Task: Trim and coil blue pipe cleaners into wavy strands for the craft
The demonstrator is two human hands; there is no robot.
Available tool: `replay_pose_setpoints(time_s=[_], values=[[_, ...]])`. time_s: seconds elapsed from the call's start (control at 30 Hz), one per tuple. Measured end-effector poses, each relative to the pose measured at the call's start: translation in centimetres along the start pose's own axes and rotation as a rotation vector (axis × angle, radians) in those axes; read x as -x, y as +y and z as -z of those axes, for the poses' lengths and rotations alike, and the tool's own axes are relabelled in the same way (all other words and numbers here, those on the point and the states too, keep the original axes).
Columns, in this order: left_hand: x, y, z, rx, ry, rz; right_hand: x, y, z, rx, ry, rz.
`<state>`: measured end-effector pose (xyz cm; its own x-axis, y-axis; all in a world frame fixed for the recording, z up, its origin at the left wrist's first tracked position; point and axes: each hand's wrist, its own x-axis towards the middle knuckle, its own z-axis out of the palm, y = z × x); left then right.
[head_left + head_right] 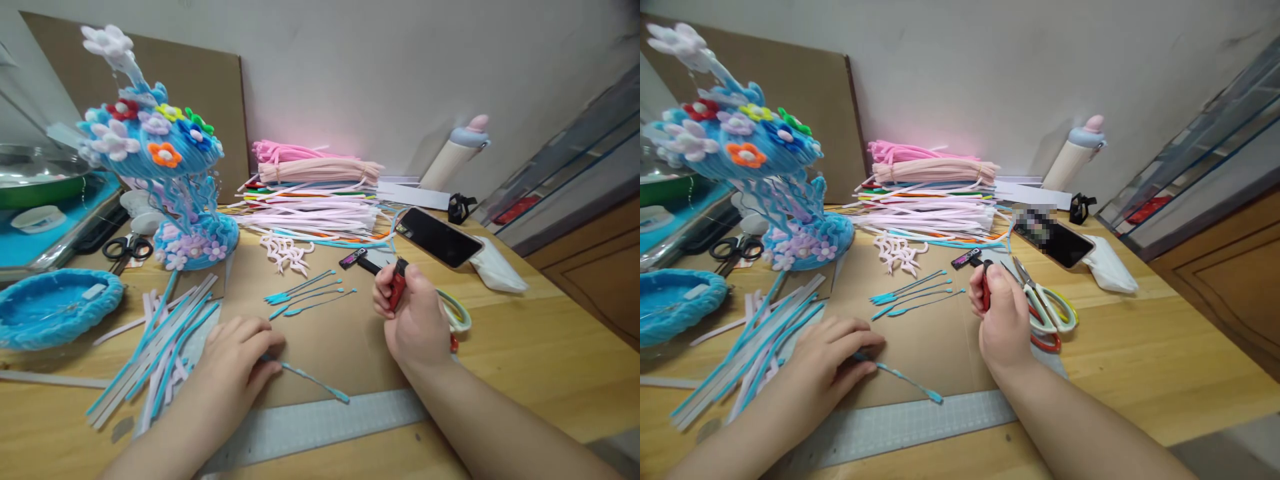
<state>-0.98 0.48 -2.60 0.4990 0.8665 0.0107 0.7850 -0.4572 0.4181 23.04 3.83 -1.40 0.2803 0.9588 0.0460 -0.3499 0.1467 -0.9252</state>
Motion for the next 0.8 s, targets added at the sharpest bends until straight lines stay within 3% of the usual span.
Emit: replay_pose_setpoints(time_s=[0.23,0.4,0.5,0.6,0.7,0.8], values=[[0.2,-1.0,0.5,-0.057,-0.05,0.037,-0.1,0.5,0.2,0.05,-0.047,-0.036],[0.3,-0.7,0.9,0.076,-0.003,0.109,-0.1,0.7,0.1,0.045,-0.088,-0.096],[0.5,-0.2,1.4,0.31,0.094,0.357,-0.2,0.6,-0.1,-0.022,-0.047,-0.089],[0.5,0.5,1.6,0.751,0.133,0.546,0.1,0.9,-0.4,-0.039,-0.031,-0.134],[0.3,1.4,1.2,1.159,0.094,0.634,1.8,1.9,-0.9,0.048,-0.165,-0.309],[0.1,2.3,0.6,1.353,0.017,0.699,4.1,2.8,-1.6,0.114,-0.349,-0.434]])
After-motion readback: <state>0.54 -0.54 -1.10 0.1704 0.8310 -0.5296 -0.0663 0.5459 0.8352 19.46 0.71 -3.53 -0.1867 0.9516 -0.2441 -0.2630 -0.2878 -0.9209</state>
